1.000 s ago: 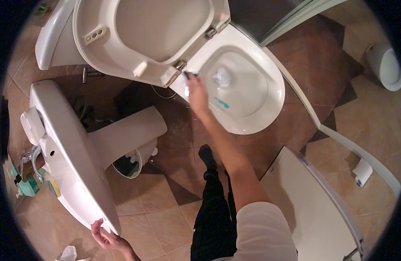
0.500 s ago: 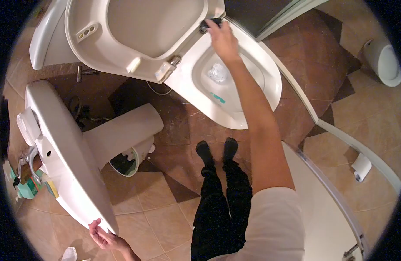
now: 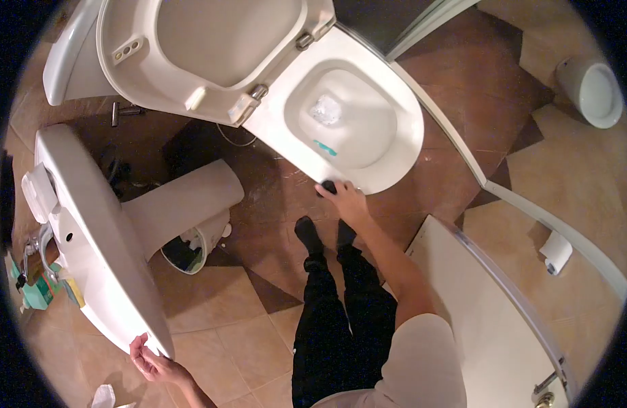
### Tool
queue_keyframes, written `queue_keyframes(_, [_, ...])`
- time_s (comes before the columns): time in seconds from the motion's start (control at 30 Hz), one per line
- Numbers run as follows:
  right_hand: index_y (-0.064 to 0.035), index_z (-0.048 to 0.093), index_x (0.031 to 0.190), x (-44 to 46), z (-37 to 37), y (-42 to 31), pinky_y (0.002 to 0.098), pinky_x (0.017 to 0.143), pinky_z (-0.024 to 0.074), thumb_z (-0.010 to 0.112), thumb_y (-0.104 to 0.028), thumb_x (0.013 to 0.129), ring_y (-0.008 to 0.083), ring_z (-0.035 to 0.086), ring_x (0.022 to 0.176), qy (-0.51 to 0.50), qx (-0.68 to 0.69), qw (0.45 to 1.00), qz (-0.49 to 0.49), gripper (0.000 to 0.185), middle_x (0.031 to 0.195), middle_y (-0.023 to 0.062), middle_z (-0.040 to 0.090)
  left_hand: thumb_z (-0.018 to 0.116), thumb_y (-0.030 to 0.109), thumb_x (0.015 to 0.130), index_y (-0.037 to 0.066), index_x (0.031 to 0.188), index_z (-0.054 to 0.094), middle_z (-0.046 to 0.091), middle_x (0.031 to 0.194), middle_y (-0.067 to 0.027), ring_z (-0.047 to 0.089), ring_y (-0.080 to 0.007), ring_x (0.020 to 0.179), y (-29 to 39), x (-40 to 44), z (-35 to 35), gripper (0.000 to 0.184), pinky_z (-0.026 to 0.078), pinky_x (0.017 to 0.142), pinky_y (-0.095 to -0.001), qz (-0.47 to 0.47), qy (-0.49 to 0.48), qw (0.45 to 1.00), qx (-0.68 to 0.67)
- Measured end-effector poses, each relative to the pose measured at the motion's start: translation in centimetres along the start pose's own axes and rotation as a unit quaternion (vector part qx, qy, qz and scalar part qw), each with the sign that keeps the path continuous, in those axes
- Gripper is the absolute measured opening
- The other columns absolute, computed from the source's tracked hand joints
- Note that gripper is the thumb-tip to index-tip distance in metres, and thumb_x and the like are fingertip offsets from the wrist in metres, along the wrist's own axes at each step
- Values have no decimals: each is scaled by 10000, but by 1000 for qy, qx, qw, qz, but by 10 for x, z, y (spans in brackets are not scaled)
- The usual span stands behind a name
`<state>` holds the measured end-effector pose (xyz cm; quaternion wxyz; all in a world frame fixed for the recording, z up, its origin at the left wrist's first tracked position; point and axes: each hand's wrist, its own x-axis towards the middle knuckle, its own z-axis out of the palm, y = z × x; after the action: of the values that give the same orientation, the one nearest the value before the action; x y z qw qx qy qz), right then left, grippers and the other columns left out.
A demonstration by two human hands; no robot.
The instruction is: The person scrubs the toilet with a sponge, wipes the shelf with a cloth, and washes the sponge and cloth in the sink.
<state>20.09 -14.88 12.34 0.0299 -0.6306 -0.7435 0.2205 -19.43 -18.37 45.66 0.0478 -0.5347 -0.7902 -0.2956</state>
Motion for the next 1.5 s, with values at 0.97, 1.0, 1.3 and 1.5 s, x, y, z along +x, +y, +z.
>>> queue_keyframes(0.97, [-158, 678, 1034, 56, -48, 154, 471, 828, 407, 542, -315, 892, 274, 559, 1003, -11, -265, 945, 193, 252, 1061, 78, 591, 453, 14, 888, -2, 850, 599, 613, 793, -36, 558, -167, 764, 6, 2, 5, 152, 318, 1097, -431, -4, 18, 1000, -18])
queue_keyframes(1.0, [-149, 702, 1005, 53, -34, 144, 484, 855, 386, 529, -332, 897, 279, 558, 1011, -73, -278, 939, 190, 275, 1085, 77, 602, 453, 16, 884, 2, 835, 593, 612, 789, -35, 557, -165, 761, 6, 1, 4, 150, 321, 1094, -433, 3, 11, 1000, -11])
queue_keyframes(1.3, [-176, 730, 946, 60, -31, 147, 467, 819, 336, 483, -393, 914, 243, 596, 925, -61, -387, 907, 157, 330, 945, 46, 669, 483, 17, 931, -50, 950, 597, 595, 914, -72, 566, -152, 804, -22, 0, -4, 133, 461, 776, -292, 30, -36, 999, -25])
queue_keyframes(1.5, [-51, 647, 1047, 25, -6, 51, 551, 861, 439, 566, -398, 851, 354, 632, 973, -82, 17, 952, 294, 406, 1018, 188, 656, 449, 26, 879, -1, 993, 603, 642, 901, -50, 576, -181, 875, -5, 1, 1, 193, 204, 1114, -447, -24, -51, 998, -26])
